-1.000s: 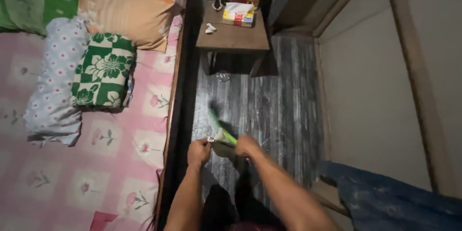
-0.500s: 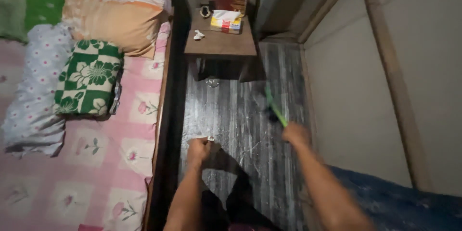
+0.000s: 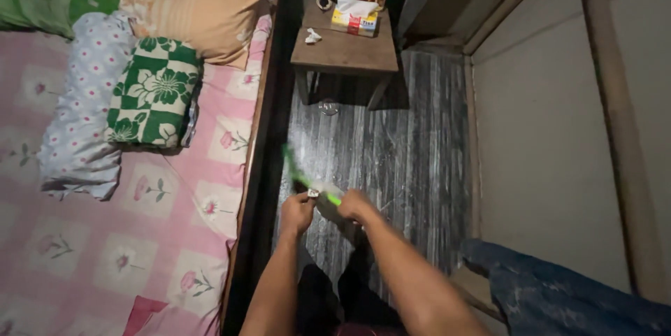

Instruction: The recorder is cleaning the floor around a bed using a squeegee and a white cloth.

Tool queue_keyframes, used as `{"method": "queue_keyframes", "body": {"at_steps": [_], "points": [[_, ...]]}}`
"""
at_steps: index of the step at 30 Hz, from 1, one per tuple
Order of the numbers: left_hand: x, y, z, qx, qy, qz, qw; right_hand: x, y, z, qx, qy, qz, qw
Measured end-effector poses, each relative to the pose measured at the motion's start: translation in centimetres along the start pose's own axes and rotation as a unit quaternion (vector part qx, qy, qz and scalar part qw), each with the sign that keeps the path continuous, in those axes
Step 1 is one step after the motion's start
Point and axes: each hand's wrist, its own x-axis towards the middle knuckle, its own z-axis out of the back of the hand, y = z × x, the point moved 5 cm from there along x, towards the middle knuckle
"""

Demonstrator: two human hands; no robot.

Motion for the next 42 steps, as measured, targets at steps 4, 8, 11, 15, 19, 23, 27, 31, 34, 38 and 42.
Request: {"method": "queue_keyframes", "body": {"at_steps": [4, 8, 11, 15, 19, 23, 27, 31, 34, 38, 42], "points": [[1.3, 0.7, -0.9, -0.035, 0.036, 0.045, 0.998, -0.7, -0.2, 1.4, -0.040, 0.045, 0.082, 0.995], [2.9, 0.2, -1.7, -0.026, 0.014, -0.016, 0.999, -2.1, -7.0, 6.4, -0.009, 0.006, 0.020, 1.000], [5.3, 2.0, -4.2, -0.023, 0.008, -0.042, 0.999, -2.7, -13.9, 12.9, -0.034, -0.046, -0.049, 0.997], [5.2, 1.9, -6.2, 0.030, 0.025, -0.030, 0.999, -10.7, -13.8, 22.2, -0.050, -0.094, -0.174, 0.979], [2.5, -0.3, -4.1, 0.032, 0.042, -0.032, 0.998, -5.3, -16.5, 17.2, -0.092, -0.068, -0.182, 0.977], [1.1, 1.5, -2.9, 0.022, 0.014, 0.013, 1.000, -2.6, -12.0, 8.0, -0.031, -0.073, -0.110, 0.991], [0.2, 2.8, -1.4, 0.048, -0.016, 0.040, 0.998, 0.4, -2.1, -1.6, -0.096, 0.016, 0.084, 0.992], [-0.4, 2.3, 0.7, 0.022, 0.009, 0.086, 0.996, -1.1, 2.1, -2.1, -0.136, 0.058, 0.116, 0.982], [0.5, 4.2, 0.3, 0.044, 0.001, 0.042, 0.998, -2.7, -0.2, 0.0, -0.064, 0.117, 0.073, 0.988], [1.1, 3.8, 0.7, 0.045, 0.010, 0.051, 0.998, 3.0, -9.8, 2.2, -0.101, 0.052, 0.120, 0.986], [1.7, 3.0, 0.7, 0.087, 0.036, 0.075, 0.993, -2.2, -14.8, 13.0, -0.117, -0.060, -0.068, 0.989]]}}
